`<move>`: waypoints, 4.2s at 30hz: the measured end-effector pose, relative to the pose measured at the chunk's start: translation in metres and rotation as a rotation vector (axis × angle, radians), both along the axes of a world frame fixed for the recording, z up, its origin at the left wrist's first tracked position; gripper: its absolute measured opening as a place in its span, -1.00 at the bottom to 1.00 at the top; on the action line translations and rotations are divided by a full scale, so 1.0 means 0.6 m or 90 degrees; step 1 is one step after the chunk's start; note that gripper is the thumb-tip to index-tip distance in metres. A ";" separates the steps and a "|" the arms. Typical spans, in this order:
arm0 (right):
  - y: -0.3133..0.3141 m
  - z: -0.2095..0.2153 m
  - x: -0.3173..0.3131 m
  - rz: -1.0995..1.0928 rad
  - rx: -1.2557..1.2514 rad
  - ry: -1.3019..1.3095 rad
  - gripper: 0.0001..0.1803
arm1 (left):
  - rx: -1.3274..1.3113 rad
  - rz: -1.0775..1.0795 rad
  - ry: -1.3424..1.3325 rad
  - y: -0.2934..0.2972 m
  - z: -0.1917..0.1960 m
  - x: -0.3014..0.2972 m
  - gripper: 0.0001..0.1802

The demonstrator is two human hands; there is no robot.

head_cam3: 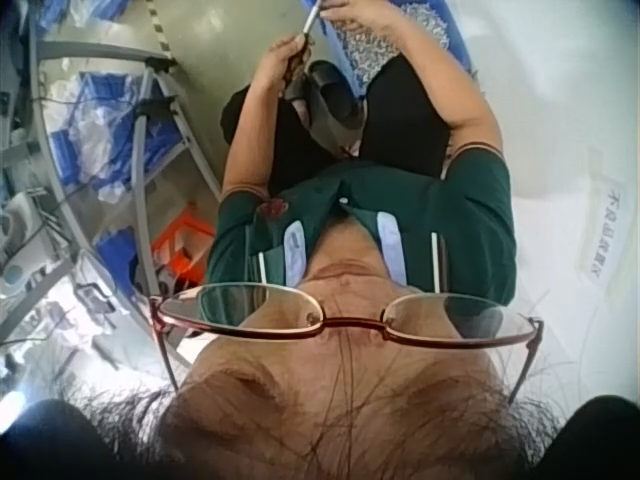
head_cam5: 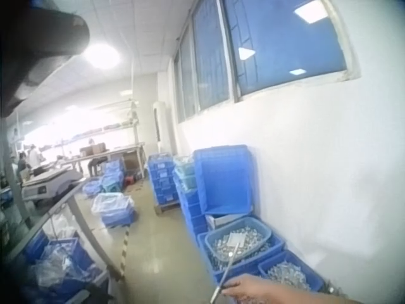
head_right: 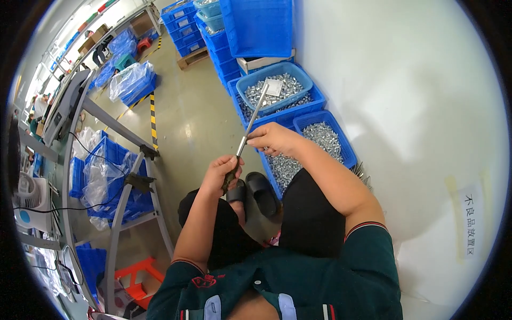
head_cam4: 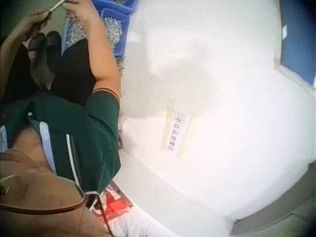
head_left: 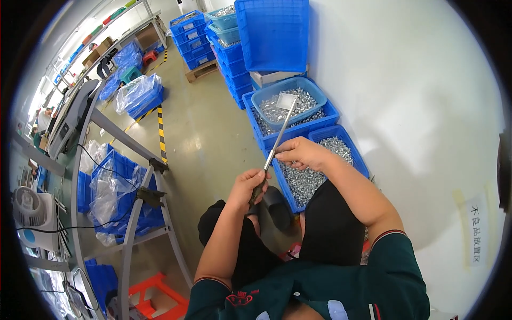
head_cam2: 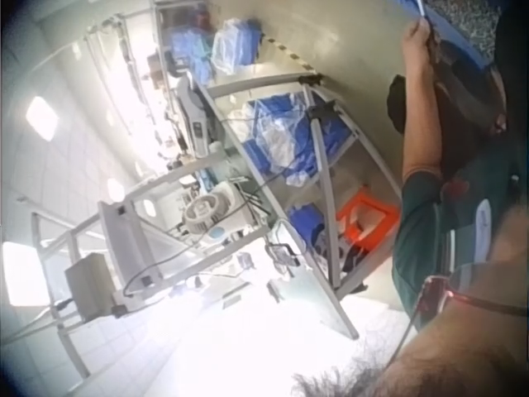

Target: Inspecting and manually fitting small metal studs onto a long metal rod in a factory setting.

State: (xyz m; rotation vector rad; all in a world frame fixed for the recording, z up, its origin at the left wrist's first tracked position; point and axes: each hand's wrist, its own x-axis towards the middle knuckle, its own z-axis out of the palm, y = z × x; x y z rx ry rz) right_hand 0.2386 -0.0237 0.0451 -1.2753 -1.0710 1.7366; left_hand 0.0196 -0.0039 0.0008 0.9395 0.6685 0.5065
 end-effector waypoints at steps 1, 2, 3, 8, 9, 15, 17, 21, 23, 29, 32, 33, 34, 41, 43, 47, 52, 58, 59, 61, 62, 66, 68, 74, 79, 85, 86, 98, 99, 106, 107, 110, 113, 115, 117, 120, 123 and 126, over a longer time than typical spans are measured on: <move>0.001 0.000 0.007 0.001 -0.017 0.025 -0.77 | 0.019 0.001 0.003 0.001 -0.002 -0.001 -0.76; 0.003 0.003 0.018 -0.017 -0.028 0.070 -0.77 | 0.039 0.003 0.006 0.001 -0.003 -0.003 -0.76; 0.009 0.000 0.026 -0.074 -0.043 0.112 -0.75 | 0.039 0.004 0.006 0.000 -0.002 -0.006 -0.76; 0.019 -0.015 0.060 -0.208 -0.125 0.393 -0.75 | 0.089 0.024 0.060 0.000 -0.004 -0.019 -0.76; 0.020 -0.014 0.063 -0.213 -0.132 0.430 -0.78 | 0.090 0.025 0.058 0.001 -0.006 -0.022 -0.76; 0.015 -0.012 0.075 -0.281 -0.071 0.405 -0.79 | 0.121 0.022 0.099 -0.002 -0.007 -0.036 -0.76; 0.016 -0.011 0.076 -0.282 -0.060 0.401 -0.79 | 0.166 0.022 0.102 -0.002 -0.008 -0.041 -0.76; 0.013 -0.012 0.081 -0.271 -0.023 0.418 -0.77 | 0.160 0.022 0.120 0.000 -0.010 -0.045 -0.76; 0.013 -0.006 0.078 -0.281 -0.023 0.420 -0.76 | 0.167 0.018 0.126 0.000 -0.012 -0.046 -0.76; 0.019 -0.012 0.085 -0.336 -0.056 0.427 -0.76 | 0.187 0.006 0.132 0.000 -0.009 -0.044 -0.75; 0.020 -0.014 0.084 -0.332 -0.045 0.432 -0.82 | 0.173 0.003 0.162 -0.002 -0.004 -0.046 -0.76; 0.021 -0.014 0.084 -0.337 -0.046 0.428 -0.85 | 0.174 0.004 0.162 -0.003 -0.003 -0.048 -0.76; 0.021 -0.013 0.084 -0.342 -0.046 0.424 -0.88 | 0.165 0.000 0.166 -0.003 -0.002 -0.048 -0.77; 0.011 0.000 0.081 -0.287 -0.004 0.455 -0.89 | 0.191 -0.014 0.155 -0.005 -0.004 -0.047 -0.78; 0.013 0.002 0.082 -0.281 0.002 0.401 -0.89 | 0.192 -0.014 0.154 -0.005 -0.003 -0.048 -0.78; 0.011 0.005 0.078 -0.314 0.100 0.159 -0.88 | 0.236 -0.001 0.161 -0.007 -0.006 -0.042 -0.74; 0.005 0.014 0.047 -0.167 0.032 0.120 -0.88 | 0.205 -0.010 0.156 -0.006 0.002 -0.041 -0.75; 0.004 0.008 -0.010 -0.004 -0.077 0.060 -0.78 | 0.195 0.037 0.110 0.004 -0.010 -0.019 -0.77; 0.007 0.004 -0.002 0.007 -0.088 0.098 -0.77 | 0.186 0.055 0.098 0.005 -0.009 -0.017 -0.77; 0.009 -0.001 0.015 -0.034 -0.085 0.146 -0.75 | 0.190 0.057 0.096 0.008 -0.012 -0.017 -0.77; 0.010 -0.003 0.026 -0.082 -0.083 0.182 -0.76 | 0.194 0.057 0.093 0.009 -0.012 -0.018 -0.77; 0.013 -0.009 0.070 -0.187 -0.088 0.320 -0.79 | 0.168 0.050 0.128 0.004 0.000 -0.026 -0.76; 0.015 -0.008 0.074 -0.199 -0.086 0.341 -0.82 | 0.191 0.045 0.125 0.004 -0.003 -0.031 -0.76; 0.013 -0.006 0.079 -0.269 -0.056 0.321 -0.66 | 0.191 0.011 0.141 -0.001 -0.002 -0.040 -0.76; 0.014 -0.006 0.081 -0.333 -0.039 0.351 -0.67 | 0.226 -0.007 0.144 -0.002 -0.003 -0.046 -0.77; 0.014 -0.003 0.077 -0.355 -0.003 0.305 -0.68 | 0.186 -0.023 0.187 -0.007 0.011 -0.048 -0.80; 0.014 -0.003 0.076 -0.351 0.017 0.273 -0.68 | 0.182 -0.021 0.185 -0.008 0.012 -0.048 -0.81; 0.013 0.004 0.075 -0.292 0.090 0.289 -0.75 | 0.242 -0.002 0.205 0.003 -0.009 -0.052 -0.76; 0.013 0.004 0.075 -0.291 0.091 0.288 -0.75 | 0.242 -0.002 0.205 0.002 -0.007 -0.053 -0.76; 0.012 -0.002 0.089 -0.239 0.092 0.317 -0.80 | 0.244 -0.005 0.183 0.002 -0.005 -0.058 -0.77; 0.011 -0.002 0.091 -0.233 0.102 0.301 -0.81 | 0.232 -0.013 0.179 0.001 -0.001 -0.059 -0.78; 0.009 -0.001 0.094 -0.222 0.084 0.308 -0.81 | 0.201 -0.026 0.188 -0.001 0.009 -0.060 -0.82; 0.009 -0.001 0.095 -0.206 0.064 0.309 -0.83 | 0.218 -0.029 0.171 -0.001 0.001 -0.062 -0.79; 0.006 0.006 0.093 -0.217 0.065 0.250 -0.83 | 0.220 -0.027 0.174 -0.002 0.002 -0.063 -0.79; 0.004 0.009 0.092 -0.228 0.065 0.190 -0.84 | 0.221 -0.027 0.177 -0.002 0.001 -0.062 -0.80; 0.003 0.012 0.091 -0.229 0.083 0.095 -0.83 | 0.229 -0.021 0.207 -0.001 -0.001 -0.061 -0.79; 0.004 0.015 0.091 -0.238 0.068 0.162 -0.83 | 0.208 -0.016 0.213 0.000 -0.001 -0.060 -0.79; 0.008 0.002 0.104 -0.219 0.004 0.342 -0.83 | 0.219 -0.017 0.193 0.001 -0.004 -0.060 -0.79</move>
